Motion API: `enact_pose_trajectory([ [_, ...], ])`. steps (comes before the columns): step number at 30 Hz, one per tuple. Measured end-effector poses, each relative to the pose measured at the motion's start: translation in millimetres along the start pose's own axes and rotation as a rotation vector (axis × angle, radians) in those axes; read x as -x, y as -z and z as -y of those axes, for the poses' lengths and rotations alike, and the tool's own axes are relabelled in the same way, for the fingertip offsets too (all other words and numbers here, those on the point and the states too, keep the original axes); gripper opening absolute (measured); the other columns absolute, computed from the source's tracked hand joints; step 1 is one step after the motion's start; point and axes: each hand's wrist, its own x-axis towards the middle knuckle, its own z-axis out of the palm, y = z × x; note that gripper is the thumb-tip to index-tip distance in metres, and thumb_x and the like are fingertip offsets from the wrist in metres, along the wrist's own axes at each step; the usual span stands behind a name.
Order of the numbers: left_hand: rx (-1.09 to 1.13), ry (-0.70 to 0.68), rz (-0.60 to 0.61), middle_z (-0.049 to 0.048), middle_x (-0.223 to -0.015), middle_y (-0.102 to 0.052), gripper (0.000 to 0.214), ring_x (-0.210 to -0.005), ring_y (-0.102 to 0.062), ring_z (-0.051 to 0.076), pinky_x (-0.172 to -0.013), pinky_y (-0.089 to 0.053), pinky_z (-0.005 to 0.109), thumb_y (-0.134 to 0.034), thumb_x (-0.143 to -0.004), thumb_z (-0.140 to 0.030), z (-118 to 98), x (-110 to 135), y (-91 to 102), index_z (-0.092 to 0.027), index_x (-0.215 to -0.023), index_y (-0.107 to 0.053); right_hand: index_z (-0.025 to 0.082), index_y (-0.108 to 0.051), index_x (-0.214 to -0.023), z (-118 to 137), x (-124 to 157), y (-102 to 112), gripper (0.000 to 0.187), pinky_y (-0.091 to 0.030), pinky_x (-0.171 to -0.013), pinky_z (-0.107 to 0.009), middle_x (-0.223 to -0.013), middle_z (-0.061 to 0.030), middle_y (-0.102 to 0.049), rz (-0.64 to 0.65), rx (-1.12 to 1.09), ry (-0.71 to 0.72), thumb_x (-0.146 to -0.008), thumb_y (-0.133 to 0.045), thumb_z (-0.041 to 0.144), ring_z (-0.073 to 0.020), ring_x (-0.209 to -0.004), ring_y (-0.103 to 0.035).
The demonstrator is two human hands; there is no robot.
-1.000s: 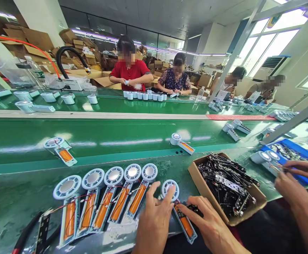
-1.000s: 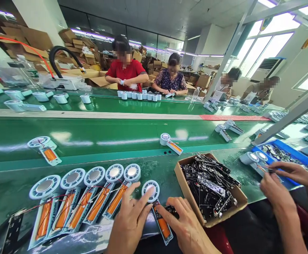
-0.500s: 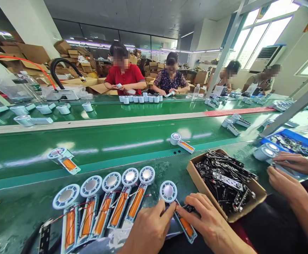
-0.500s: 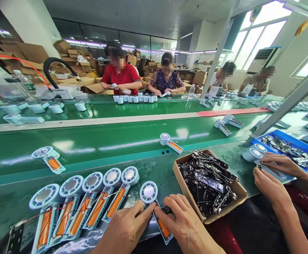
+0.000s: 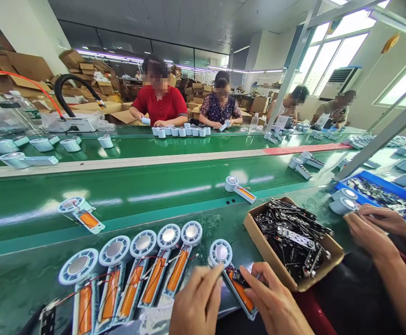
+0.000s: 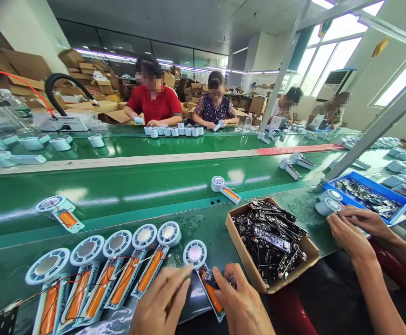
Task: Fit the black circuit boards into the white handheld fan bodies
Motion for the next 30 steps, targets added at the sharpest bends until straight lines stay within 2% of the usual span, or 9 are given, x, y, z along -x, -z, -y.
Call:
enact_pose_trajectory([
  [2,-0.042,0.083,-0.052,0.0101,-0.131,-0.065,0.044,-0.120,-0.065,0.024,-0.100,-0.055,0.037,-0.050,-0.100,-0.022,3,-5,-1.5,-0.029,-0.144,-0.049,0.021,-0.056,-0.135,1,-3,3,0.037,-0.060,-0.068,-0.024,-0.102,-0.0093,-0.059,0.025,-0.025,-0.025,-0.102,-0.040,0.019,-0.0160,-0.076,-0.069],
  [5,-0.067,0.053,-0.021,0.0091,-0.145,-0.057,0.048,-0.131,-0.057,0.025,-0.106,-0.053,0.042,-0.050,-0.100,-0.021,9,-14,-8.5,-0.030,-0.147,-0.046,0.020,-0.057,-0.133,5,-6,4,0.035,-0.059,-0.066,-0.026,-0.094,-0.0071,-0.058,0.031,-0.034,-0.046,-0.102,-0.040,0.022,-0.0164,-0.073,-0.067],
  [11,-0.092,0.025,-0.079,0.0087,-0.141,-0.059,0.046,-0.127,-0.060,0.022,-0.104,-0.055,0.037,-0.054,-0.099,-0.021,15,-13,-16.2,-0.026,-0.144,-0.049,0.016,-0.063,-0.126,13,-9,-11,0.031,-0.058,-0.063,-0.031,-0.088,-0.0079,-0.058,-0.064,0.085,-0.078,-0.102,-0.045,0.024,-0.0198,-0.072,-0.064],
  [19,-0.081,0.054,-0.107,0.0087,-0.139,-0.059,0.046,-0.126,-0.061,0.022,-0.106,-0.053,0.035,-0.057,-0.098,-0.024,13,-10,-19.3,-0.026,-0.144,-0.050,0.013,-0.061,-0.127,26,-13,-26,0.031,-0.060,-0.065,-0.034,-0.086,-0.0081,-0.056,-0.142,0.044,-0.128,-0.100,-0.047,0.022,-0.0203,-0.072,-0.061],
  [24,-0.006,0.149,-0.070,0.0100,-0.141,-0.056,0.052,-0.127,-0.059,0.027,-0.103,-0.056,0.044,-0.061,-0.095,-0.031,7,-8,-21.5,-0.029,-0.145,-0.046,0.013,-0.057,-0.135,27,-8,-39,0.036,-0.061,-0.064,-0.034,-0.089,-0.0100,-0.057,-0.212,0.062,-0.116,-0.101,-0.046,0.019,-0.0209,-0.074,-0.062],
  [27,0.044,0.211,-0.075,0.0133,-0.142,-0.051,0.060,-0.128,-0.057,0.032,-0.101,-0.056,0.051,-0.063,-0.094,-0.034,0,-9,-25.9,-0.029,-0.149,-0.040,0.015,-0.056,-0.138,24,-5,-45,0.039,-0.063,-0.073,-0.041,-0.099,-0.0140,-0.061,-0.262,0.079,-0.119,-0.100,-0.049,0.020,-0.0252,-0.085,-0.066],
  [30,0.038,0.230,-0.072,0.0127,-0.143,-0.048,0.059,-0.128,-0.056,0.033,-0.101,-0.055,0.054,-0.061,-0.095,-0.032,-4,-10,-28.4,-0.032,-0.150,-0.039,0.020,-0.055,-0.141,17,3,-36,0.042,-0.062,-0.085,-0.044,-0.111,-0.0142,-0.064,-0.211,-0.029,-0.143,-0.100,-0.051,0.026,-0.0280,-0.099,-0.067],
])
